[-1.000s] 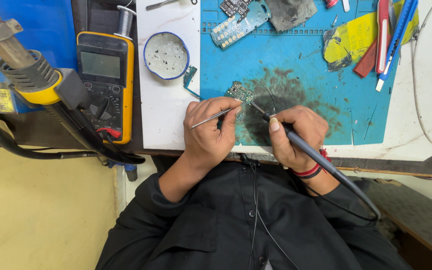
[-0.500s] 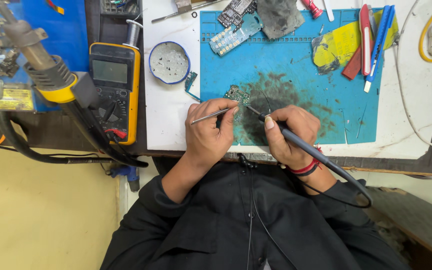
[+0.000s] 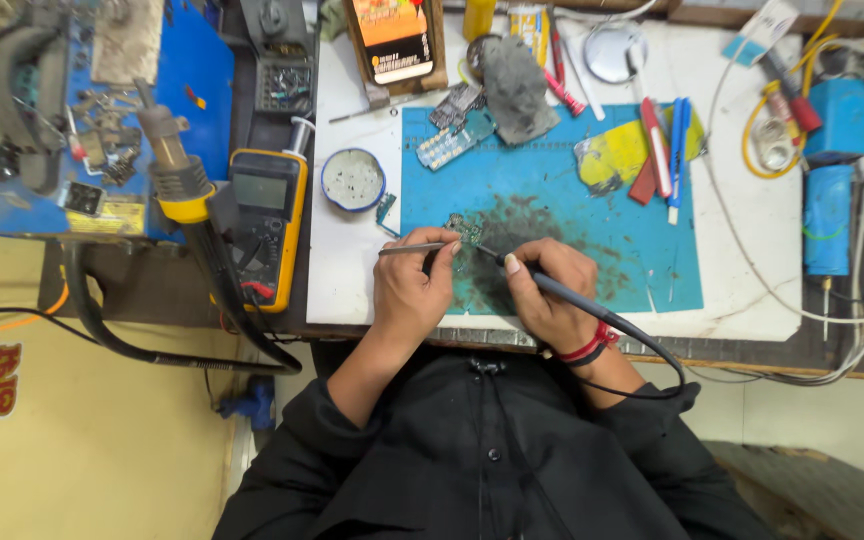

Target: The person uses a soldering iron and tweezers to solder components on a small green circuit board. They repeatedly heat solder joints and adjust tiny parts while the board rests on a blue work mat.

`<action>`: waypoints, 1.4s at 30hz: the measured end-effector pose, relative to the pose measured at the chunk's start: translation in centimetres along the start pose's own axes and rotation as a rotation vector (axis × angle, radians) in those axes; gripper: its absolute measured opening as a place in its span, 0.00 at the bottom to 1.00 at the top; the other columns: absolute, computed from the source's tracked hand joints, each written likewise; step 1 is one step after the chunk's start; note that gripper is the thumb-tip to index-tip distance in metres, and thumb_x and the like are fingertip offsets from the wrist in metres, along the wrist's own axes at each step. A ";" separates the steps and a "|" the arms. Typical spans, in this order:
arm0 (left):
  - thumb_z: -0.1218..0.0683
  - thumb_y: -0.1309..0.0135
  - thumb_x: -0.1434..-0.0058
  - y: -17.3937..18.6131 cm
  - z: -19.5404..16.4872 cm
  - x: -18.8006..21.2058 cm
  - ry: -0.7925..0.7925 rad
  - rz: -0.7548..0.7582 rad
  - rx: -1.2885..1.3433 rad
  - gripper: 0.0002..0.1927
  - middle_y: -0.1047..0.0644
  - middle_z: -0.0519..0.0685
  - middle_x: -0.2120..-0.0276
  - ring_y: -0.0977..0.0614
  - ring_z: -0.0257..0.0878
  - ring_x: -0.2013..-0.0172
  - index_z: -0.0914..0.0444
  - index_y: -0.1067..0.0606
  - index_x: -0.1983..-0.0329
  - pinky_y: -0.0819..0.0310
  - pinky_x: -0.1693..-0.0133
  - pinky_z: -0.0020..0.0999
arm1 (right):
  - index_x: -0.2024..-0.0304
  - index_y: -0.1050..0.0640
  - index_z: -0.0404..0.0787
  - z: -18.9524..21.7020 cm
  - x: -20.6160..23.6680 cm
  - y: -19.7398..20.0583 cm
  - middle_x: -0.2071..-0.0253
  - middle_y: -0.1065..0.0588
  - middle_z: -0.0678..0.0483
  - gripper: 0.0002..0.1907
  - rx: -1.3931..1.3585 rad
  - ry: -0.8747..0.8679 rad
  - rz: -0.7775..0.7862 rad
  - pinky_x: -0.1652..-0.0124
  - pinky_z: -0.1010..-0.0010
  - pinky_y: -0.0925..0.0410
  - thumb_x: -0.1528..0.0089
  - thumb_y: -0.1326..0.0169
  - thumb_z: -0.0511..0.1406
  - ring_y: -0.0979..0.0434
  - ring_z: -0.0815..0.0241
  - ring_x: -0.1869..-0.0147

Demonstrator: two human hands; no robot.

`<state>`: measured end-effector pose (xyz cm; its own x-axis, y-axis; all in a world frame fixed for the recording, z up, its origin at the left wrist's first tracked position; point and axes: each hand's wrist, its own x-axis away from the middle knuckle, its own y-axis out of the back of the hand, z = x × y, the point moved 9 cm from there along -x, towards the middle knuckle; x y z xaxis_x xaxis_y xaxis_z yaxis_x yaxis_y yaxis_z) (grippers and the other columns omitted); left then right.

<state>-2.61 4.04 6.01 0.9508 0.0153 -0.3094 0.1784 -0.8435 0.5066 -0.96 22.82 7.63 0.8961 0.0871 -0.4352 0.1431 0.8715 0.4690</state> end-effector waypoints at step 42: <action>0.60 0.41 0.39 -1.3 1.3 -4.3 0.036 0.086 0.027 0.03 0.18 0.52 0.70 0.16 0.47 0.70 0.63 0.21 0.62 0.24 0.65 0.38 | 0.69 0.25 0.37 -2.2 -3.0 -0.3 0.75 0.27 0.52 0.05 -0.059 -0.050 -0.025 0.71 0.67 0.37 0.39 0.42 0.29 0.27 0.56 0.74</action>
<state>-7.29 4.40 5.63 0.9709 -0.0394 -0.2362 0.0889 -0.8565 0.5085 -4.65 23.38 7.09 0.9127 0.0424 -0.4064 0.1418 0.9000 0.4123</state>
